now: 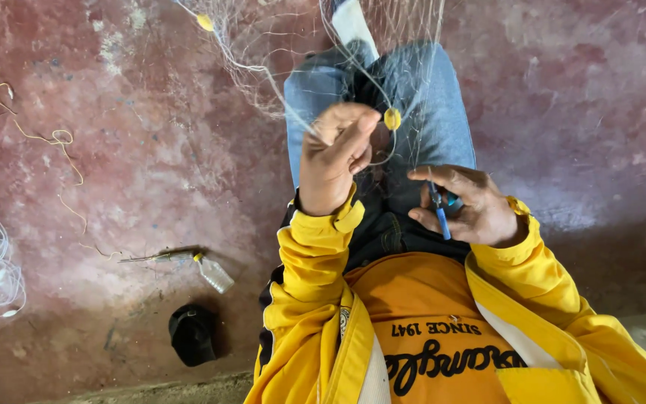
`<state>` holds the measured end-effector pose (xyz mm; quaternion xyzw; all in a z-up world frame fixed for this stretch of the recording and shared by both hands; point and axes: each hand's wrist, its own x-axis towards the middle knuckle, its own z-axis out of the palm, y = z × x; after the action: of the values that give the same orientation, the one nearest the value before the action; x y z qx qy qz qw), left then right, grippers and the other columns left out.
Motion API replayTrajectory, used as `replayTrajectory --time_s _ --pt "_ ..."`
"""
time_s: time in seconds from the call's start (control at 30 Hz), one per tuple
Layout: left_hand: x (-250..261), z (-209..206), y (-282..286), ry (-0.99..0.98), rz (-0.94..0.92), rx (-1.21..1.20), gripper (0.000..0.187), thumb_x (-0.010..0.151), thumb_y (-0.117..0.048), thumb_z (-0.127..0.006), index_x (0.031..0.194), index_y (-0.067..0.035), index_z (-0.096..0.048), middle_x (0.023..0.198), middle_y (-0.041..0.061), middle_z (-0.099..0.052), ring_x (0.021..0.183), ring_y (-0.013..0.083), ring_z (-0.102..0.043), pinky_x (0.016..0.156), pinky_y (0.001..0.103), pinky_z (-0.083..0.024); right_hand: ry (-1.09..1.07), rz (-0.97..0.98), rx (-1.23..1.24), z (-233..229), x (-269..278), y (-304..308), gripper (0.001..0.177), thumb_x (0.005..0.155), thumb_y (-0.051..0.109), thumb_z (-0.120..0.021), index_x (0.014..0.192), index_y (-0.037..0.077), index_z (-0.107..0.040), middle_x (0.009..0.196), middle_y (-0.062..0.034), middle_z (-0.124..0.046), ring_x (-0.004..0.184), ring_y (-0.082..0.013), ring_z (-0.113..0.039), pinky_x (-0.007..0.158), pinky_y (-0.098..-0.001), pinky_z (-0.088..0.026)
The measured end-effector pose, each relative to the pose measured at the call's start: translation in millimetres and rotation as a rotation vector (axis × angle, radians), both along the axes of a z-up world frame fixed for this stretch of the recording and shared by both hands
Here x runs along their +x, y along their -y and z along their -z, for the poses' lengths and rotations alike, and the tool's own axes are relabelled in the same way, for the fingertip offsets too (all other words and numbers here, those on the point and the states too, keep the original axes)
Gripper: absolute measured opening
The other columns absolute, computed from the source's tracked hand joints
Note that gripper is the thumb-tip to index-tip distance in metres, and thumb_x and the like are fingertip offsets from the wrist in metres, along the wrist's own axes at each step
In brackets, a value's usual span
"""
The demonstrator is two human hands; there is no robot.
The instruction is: Trimming and repairing a fine-mesh fishing net using scissors while sitting on the floor
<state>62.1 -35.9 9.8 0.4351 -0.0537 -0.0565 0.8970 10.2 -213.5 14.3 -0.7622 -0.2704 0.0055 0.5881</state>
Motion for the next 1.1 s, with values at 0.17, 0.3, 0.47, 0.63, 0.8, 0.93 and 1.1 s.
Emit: replayTrajectory --time_s 0.17,0.3,0.47,0.63,0.8,0.93,1.1 --pt "-4 4 -5 0.136 -0.139 0.016 0.008 0.083 -0.012 -0.054 0.086 -0.007 -0.059 0.091 0.01 -0.054 0.078 0.0118 -0.048 0.067 0.022 -0.037 -0.038 0.005 0.01 10 0 4 0.045 0.064 0.006 -0.067 0.107 -0.001 -0.053 0.062 -0.0068 -0.058 0.047 -0.0158 -0.05 0.042 -0.0244 -0.041" --pt "-9 5 -4 0.217 -0.207 -0.125 0.007 0.085 -0.008 -0.051 0.086 -0.004 -0.056 0.114 0.012 -0.051 0.108 0.0178 -0.048 0.089 0.026 -0.036 -0.041 -0.002 0.016 8 -1 -1 0.046 0.064 0.006 -0.068 0.107 -0.002 -0.053 0.063 -0.0074 -0.058 0.048 -0.0168 -0.051 0.041 -0.0251 -0.04" --pt "-20 -8 -4 0.1 -0.168 -0.246 0.007 0.09 -0.005 -0.046 0.092 -0.003 -0.052 0.115 0.018 -0.049 0.098 0.0252 -0.056 0.063 0.028 -0.05 -0.026 -0.025 -0.063 1 -5 -1 0.046 0.069 0.008 -0.067 0.111 0.002 -0.049 0.067 -0.0054 -0.057 0.051 -0.0127 -0.051 0.048 -0.0229 -0.042" --pt "-28 -18 -11 -0.007 -0.062 -0.286 0.007 0.092 -0.007 -0.045 0.093 -0.003 -0.051 0.12 0.019 -0.045 0.097 0.0253 -0.057 0.042 0.025 -0.048 -0.003 -0.036 -0.176 -5 -8 3 0.045 0.073 0.014 -0.068 0.112 0.004 -0.046 0.072 -0.0039 -0.057 0.059 -0.0118 -0.055 0.06 -0.0243 -0.046" --pt "-30 -9 -13 0.005 -0.045 -0.306 0.004 0.09 -0.012 -0.049 0.088 -0.01 -0.052 0.123 0.016 -0.044 0.098 0.0242 -0.051 0.066 0.032 -0.046 0.014 -0.059 -0.183 -4 -9 0 0.046 0.073 0.015 -0.068 0.113 0.005 -0.046 0.073 -0.004 -0.056 0.059 -0.0122 -0.053 0.059 -0.0243 -0.046" --pt "-32 -6 -15 0.039 -0.113 -0.282 0.005 0.087 -0.012 -0.052 0.087 -0.008 -0.052 0.128 0.021 -0.039 0.114 0.0239 -0.045 0.095 0.032 -0.035 0.001 -0.077 -0.193 -4 -8 -4 0.047 0.073 0.015 -0.068 0.113 0.006 -0.046 0.073 -0.003 -0.056 0.059 -0.0115 -0.054 0.061 -0.024 -0.046" --pt "-39 -3 -10 0.051 -0.067 -0.613 0.007 0.092 -0.004 -0.04 0.089 -0.002 -0.045 0.133 0.022 -0.032 0.116 0.0343 -0.044 0.099 0.055 -0.035 -0.031 -0.083 -0.198 -1 -9 -6 0.049 0.072 0.014 -0.068 0.114 0.005 -0.046 0.076 -0.0058 -0.056 0.059 -0.0118 -0.056 0.06 -0.0236 -0.047"
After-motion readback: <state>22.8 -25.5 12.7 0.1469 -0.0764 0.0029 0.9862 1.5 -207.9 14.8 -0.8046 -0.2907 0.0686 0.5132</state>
